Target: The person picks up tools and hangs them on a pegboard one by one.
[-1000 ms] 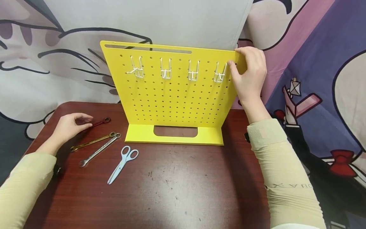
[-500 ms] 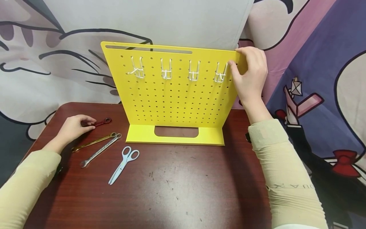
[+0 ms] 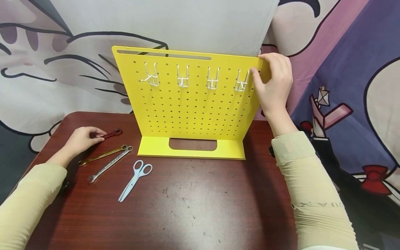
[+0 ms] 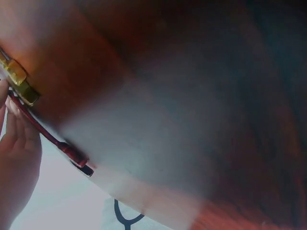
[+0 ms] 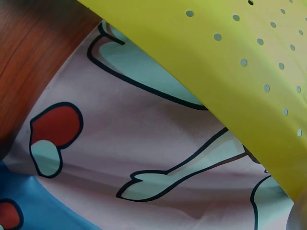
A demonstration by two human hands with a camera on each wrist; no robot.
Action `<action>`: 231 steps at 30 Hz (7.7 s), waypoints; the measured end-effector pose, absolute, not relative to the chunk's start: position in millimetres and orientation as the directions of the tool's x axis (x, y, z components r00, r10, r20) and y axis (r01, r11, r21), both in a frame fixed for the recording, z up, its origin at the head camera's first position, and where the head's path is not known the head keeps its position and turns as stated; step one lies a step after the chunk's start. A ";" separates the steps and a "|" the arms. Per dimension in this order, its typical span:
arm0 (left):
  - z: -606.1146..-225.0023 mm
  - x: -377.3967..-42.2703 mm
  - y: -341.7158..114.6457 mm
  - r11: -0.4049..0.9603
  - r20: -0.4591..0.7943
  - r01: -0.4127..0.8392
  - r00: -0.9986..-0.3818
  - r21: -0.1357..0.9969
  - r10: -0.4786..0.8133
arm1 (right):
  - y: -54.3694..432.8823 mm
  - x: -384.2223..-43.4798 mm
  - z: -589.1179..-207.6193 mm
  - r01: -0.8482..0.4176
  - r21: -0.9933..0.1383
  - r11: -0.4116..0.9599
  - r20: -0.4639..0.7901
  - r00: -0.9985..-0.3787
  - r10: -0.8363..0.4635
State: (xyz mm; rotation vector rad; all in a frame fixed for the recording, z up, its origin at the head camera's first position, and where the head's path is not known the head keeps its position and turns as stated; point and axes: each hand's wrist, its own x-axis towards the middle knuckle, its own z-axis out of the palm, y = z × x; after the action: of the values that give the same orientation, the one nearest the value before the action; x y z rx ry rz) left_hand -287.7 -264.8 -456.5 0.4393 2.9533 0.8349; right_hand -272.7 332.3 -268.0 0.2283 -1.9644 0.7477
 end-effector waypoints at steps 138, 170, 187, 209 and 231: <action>-358.5 -262.0 -92.7 -0.099 0.138 0.139 -0.990 0.985 -0.009 | 332.2 -270.5 -268.5 -0.481 -0.393 0.784 0.863 -0.487 0.133; -421.2 -224.6 -210.9 0.752 0.048 0.249 -0.959 0.610 0.279 | 332.6 -271.9 -269.1 -0.483 -0.395 0.782 0.864 -0.484 0.138; -440.8 -229.7 -232.0 0.793 0.005 0.297 -0.938 0.532 0.347 | 333.4 -273.8 -269.6 -0.491 -0.385 0.782 0.870 -0.475 0.129; -444.5 -240.6 -238.6 0.780 -0.056 0.270 -0.930 0.564 0.362 | 333.6 -273.2 -269.1 -0.475 -0.395 0.787 0.860 -0.491 0.136; -445.6 -242.3 -241.1 0.775 -0.131 0.186 -0.936 0.604 0.327 | 331.9 -269.6 -267.1 -0.464 -0.384 0.798 0.854 -0.506 0.117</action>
State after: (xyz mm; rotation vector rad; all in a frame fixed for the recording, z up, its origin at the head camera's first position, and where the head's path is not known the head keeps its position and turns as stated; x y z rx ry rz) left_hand -242.3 -241.1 -445.6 0.4018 2.7402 0.8980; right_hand -269.6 331.9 -267.1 0.2592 -1.9830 0.7281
